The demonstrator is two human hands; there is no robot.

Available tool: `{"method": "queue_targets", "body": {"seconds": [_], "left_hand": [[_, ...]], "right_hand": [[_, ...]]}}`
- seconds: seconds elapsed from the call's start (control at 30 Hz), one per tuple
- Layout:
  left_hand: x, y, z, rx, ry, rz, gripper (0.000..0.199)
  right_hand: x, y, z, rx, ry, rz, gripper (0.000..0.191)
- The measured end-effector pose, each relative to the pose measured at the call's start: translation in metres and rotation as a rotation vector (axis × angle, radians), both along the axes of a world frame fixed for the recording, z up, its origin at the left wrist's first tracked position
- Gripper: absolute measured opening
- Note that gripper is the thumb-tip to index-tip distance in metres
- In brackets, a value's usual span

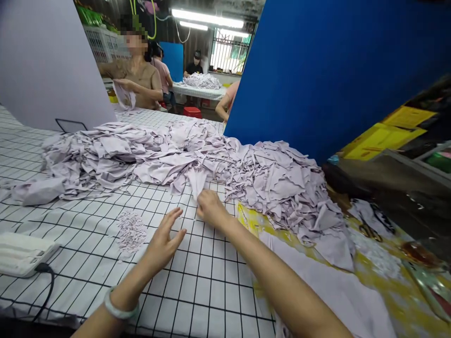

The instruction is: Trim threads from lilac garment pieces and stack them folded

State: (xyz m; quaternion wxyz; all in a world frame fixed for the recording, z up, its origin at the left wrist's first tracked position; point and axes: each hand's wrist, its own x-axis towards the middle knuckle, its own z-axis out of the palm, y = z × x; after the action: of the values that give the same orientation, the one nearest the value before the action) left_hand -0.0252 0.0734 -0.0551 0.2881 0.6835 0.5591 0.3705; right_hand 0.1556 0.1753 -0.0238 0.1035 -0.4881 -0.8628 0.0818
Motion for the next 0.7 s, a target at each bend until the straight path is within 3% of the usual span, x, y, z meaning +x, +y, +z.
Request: {"method": "queue_targets", "body": {"seconds": [0.1,0.2,0.27,0.37,0.5,0.57,0.63,0.7], "left_hand": [[-0.012,-0.007,-0.013,0.154,0.23,-0.057,0.059],[-0.02,-0.025,-0.021,0.158,0.415,-0.152,0.06],[-0.025,-0.037,-0.019,0.147,0.466,-0.174,0.055],[-0.031,-0.054,-0.011,0.142,0.469,-0.232,0.051],[-0.027,-0.073,-0.004,0.138,0.432,-0.55,0.054],[-0.023,-0.079,0.004,0.18,0.356,-0.562,0.029],[-0.025,-0.085,0.027,0.206,0.18,-0.497,0.012],[-0.033,-0.093,0.065,0.131,-0.072,-0.444,0.012]], "right_hand": [[0.015,-0.101,-0.003,-0.113,0.043,0.267,0.012],[0.027,-0.189,-0.003,-0.249,0.133,0.27,0.014],[0.033,-0.224,-0.002,-0.29,0.184,0.208,0.015],[0.039,-0.245,-0.001,-0.298,0.276,0.132,0.014],[0.05,-0.252,0.01,-0.261,0.497,-0.007,0.012],[0.061,-0.258,0.027,-0.22,0.599,-0.093,0.011],[0.073,-0.265,0.053,-0.14,0.706,-0.195,0.01],[0.086,-0.27,0.083,-0.023,0.864,-0.374,0.007]]}}
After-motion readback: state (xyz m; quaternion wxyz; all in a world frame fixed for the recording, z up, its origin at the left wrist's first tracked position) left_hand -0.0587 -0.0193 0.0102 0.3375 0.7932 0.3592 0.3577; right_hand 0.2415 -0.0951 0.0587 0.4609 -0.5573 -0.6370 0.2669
